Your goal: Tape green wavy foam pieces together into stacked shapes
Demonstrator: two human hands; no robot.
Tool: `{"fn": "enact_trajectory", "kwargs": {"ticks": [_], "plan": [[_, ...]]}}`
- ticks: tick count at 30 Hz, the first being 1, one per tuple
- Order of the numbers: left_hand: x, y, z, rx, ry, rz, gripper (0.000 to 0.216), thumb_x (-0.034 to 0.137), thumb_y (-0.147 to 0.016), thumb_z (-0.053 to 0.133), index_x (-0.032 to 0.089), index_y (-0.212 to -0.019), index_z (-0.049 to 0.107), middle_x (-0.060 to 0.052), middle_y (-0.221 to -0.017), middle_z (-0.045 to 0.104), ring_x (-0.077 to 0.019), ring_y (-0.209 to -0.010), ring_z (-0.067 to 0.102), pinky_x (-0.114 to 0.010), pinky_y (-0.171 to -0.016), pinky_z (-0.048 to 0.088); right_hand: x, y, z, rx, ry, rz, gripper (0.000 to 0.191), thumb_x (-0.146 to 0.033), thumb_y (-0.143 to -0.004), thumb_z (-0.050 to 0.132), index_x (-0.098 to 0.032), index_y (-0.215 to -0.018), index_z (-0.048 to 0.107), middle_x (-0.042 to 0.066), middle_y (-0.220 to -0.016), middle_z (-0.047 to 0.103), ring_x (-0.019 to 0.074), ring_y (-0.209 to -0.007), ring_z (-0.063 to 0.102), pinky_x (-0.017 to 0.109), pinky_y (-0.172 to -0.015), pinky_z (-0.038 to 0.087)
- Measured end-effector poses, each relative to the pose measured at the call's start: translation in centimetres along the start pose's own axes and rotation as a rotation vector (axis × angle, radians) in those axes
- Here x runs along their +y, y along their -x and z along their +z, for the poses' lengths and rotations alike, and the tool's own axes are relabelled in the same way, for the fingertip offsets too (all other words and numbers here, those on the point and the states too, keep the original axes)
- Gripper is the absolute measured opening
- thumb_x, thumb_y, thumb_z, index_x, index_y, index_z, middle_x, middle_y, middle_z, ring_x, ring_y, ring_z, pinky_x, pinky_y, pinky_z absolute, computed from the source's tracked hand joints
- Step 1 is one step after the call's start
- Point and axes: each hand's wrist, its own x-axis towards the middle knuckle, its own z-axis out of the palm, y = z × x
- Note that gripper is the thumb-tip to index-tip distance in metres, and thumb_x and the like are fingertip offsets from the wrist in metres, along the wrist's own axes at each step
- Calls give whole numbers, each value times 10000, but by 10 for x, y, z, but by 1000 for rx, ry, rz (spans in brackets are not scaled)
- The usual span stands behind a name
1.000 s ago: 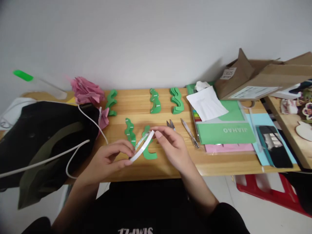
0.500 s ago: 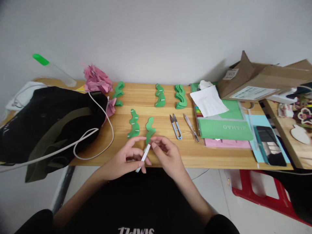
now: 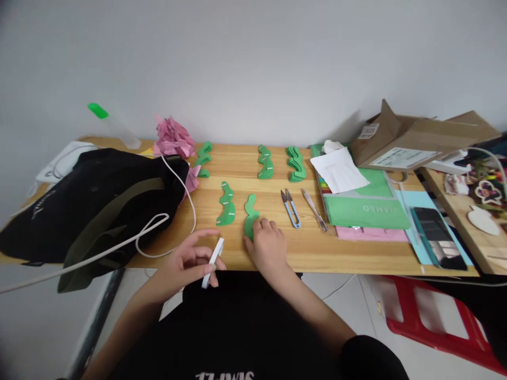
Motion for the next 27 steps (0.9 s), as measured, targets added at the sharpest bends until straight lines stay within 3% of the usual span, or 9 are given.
{"fn": "enact_trajectory", "kwargs": {"ticks": [4,6,9,15,20,27], "plan": [[-2,5,-6,0,18,58,539,264,-823,702,202,-1255,386,-16,-834,715,-144,-615,697,-257,-603,485,5,2,2,73,-142,36,120,-220,-839,572,-166,-802,673,162,-895,703,299,-880,629,373,-695,462],[-2,5,-7,-1,23,75,527,267,-827,700,202,-1252,396,-12,-834,712,-145,-614,698,-261,-607,490,14,3,2,156,-433,109,128,-237,-796,595,-195,-690,654,121,-794,696,263,-797,619,355,-681,450],[-3,4,-8,-1,30,84,519,259,-828,700,210,-1254,406,-12,-853,710,-146,-620,702,-265,-611,499,31,4,1,264,-899,237,166,-349,-705,678,-213,-615,645,68,-705,676,213,-700,596,329,-653,454],[-4,-2,-10,-24,31,74,506,251,-830,699,227,-1258,429,-19,-871,714,-156,-642,710,-274,-622,518,55,-2,3,257,-1276,406,389,-594,-663,658,-207,-691,635,27,-608,666,175,-542,621,319,-516,525],[-1,-7,-6,-21,37,58,503,259,-823,703,220,-1251,442,-20,-853,714,-152,-634,705,-276,-621,517,52,-4,11,131,-1452,501,386,-542,-566,755,-191,-666,628,24,-538,669,177,-468,653,293,-447,547],[3,-15,-4,-19,29,20,477,247,-815,705,208,-1218,453,-26,-857,714,-149,-629,703,-267,-619,505,45,-11,12,89,-1458,567,414,-504,-505,824,-161,-675,666,31,-507,668,160,-449,650,229,-399,512]]}}
